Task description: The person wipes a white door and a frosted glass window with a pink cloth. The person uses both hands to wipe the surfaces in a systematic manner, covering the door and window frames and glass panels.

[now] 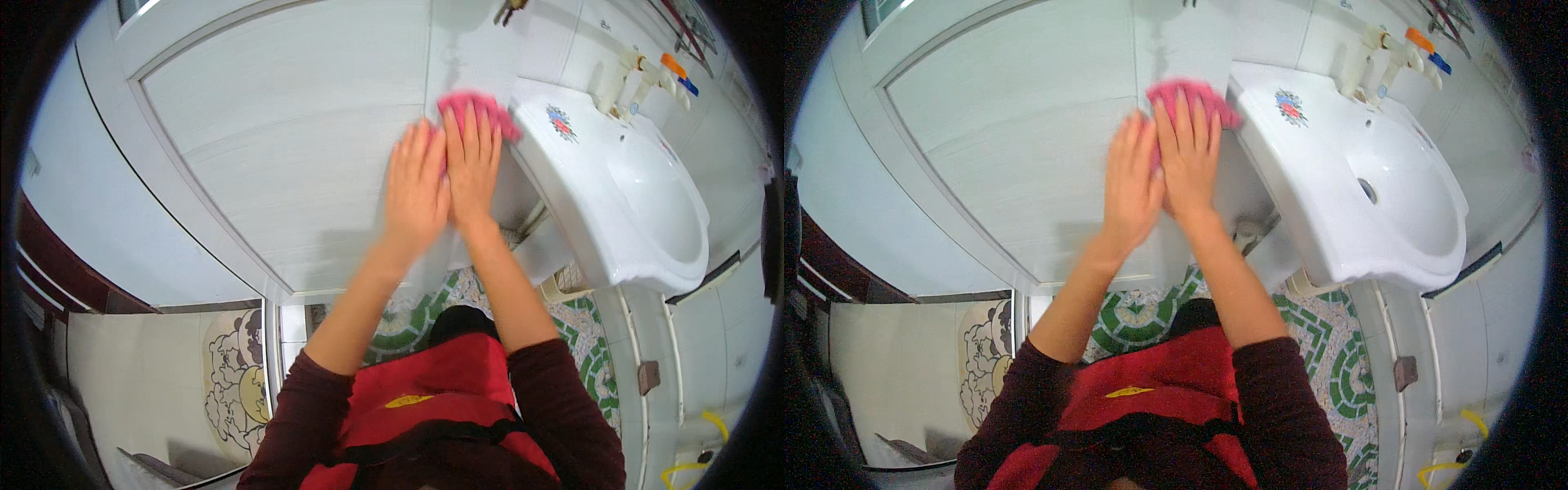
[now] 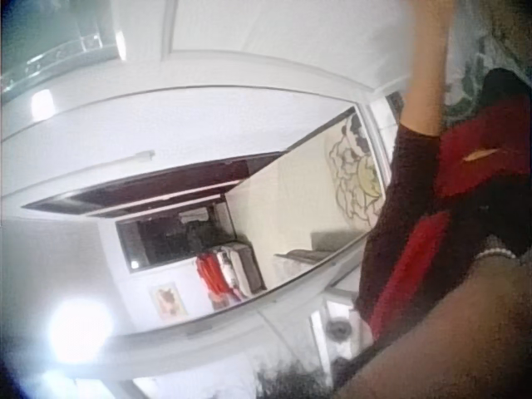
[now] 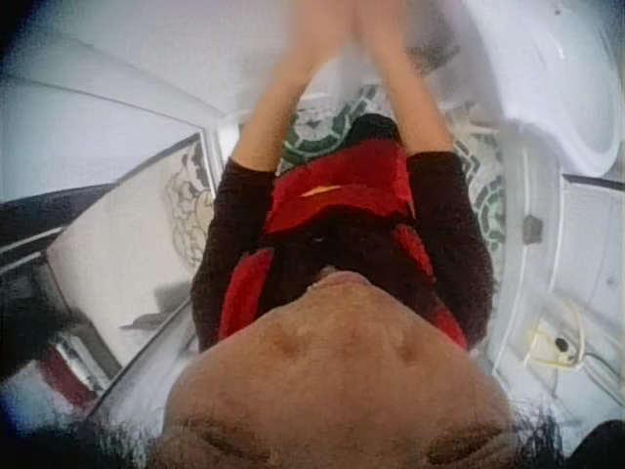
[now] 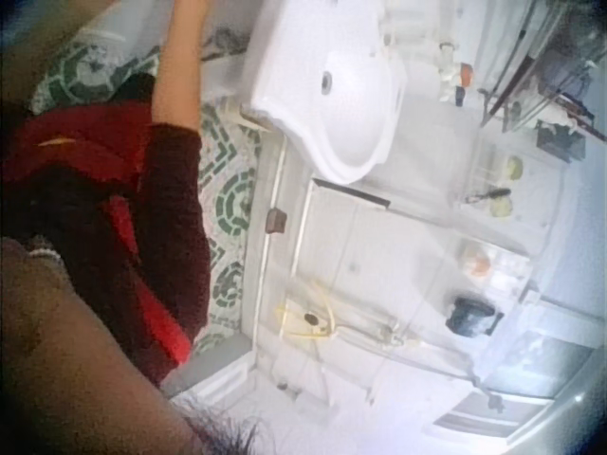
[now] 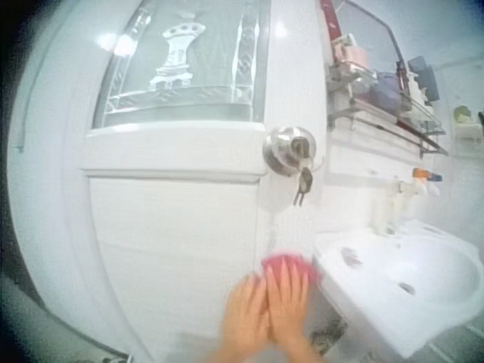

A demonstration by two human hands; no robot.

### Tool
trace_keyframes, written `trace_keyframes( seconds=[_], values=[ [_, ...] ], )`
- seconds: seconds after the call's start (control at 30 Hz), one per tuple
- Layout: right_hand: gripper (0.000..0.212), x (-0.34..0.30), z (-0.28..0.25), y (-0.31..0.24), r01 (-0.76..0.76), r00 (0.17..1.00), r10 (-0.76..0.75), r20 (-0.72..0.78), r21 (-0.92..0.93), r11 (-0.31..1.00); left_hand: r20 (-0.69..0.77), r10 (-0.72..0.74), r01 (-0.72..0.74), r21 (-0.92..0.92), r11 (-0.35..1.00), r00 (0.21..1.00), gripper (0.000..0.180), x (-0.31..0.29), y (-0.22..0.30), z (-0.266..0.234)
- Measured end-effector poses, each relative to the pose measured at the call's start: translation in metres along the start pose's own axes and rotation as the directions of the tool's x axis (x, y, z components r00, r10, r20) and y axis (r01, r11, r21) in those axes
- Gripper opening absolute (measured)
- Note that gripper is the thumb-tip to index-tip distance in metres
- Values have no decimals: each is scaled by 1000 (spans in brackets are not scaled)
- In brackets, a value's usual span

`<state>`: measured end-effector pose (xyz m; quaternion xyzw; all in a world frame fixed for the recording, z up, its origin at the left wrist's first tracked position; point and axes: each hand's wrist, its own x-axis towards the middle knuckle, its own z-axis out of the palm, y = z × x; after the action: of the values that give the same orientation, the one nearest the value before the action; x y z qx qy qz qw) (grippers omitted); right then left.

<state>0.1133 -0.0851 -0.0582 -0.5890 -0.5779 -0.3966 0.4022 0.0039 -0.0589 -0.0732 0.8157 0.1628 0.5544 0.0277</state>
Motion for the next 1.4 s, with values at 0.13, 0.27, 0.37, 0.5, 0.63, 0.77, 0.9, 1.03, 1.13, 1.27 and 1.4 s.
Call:
trace_keyframes(
  seconds=[0.13, 0.27, 0.37, 0.5, 0.63, 0.77, 0.9, 1.03, 1.13, 1.27, 1.4],
  values=[
    [60, -86, 36, 7, -26, 999, 25, 40, 32, 999, 191, -123, 109, 81, 991, 974, 64, -70, -7, 21],
    [57, -66, 40, 7, 56, 998, -55, -23, 36, 998, 140, -137, 127, 79, 989, 981, 66, -58, 1, 8],
    [54, 15, 30, -4, 127, 983, -136, -121, -81, 989, -99, -35, 37, 20, 999, 994, 68, -6, 2, -9],
    [51, 69, 19, -39, 121, 970, -139, -200, -102, 987, -119, 32, -33, -6, 999, 992, 71, 31, 16, -35],
    [50, 35, 34, -37, 176, 971, -190, -142, -108, 979, -74, -37, 44, 101, 994, 997, 74, -3, 8, -17],
    [49, -48, 59, -39, 268, 961, -266, 70, -32, 963, -34, -186, 189, 96, 977, 982, 78, -93, -5, 17],
    [49, -60, 68, -40, 342, 929, -341, 145, 21, 940, -44, -213, 215, 48, 975, 976, 78, -107, -10, 12],
    [48, 20, 54, -63, 367, 930, -367, 13, -10, 930, -148, -145, 161, 97, 982, 978, 75, -41, -12, -27],
    [47, 57, 53, -77, 269, 951, -265, -159, 2, 963, -187, -77, 105, 143, 984, 979, 74, 0, -13, -47],
    [45, 42, 66, -95, 268, 956, -261, -133, 33, 963, -188, -102, 142, 216, 966, 977, 75, -23, -25, -50],
    [45, -31, 97, -88, 479, 876, -480, 51, 36, 877, -210, -298, 328, 129, 936, 931, 79, -94, -26, -26]
  ],
)
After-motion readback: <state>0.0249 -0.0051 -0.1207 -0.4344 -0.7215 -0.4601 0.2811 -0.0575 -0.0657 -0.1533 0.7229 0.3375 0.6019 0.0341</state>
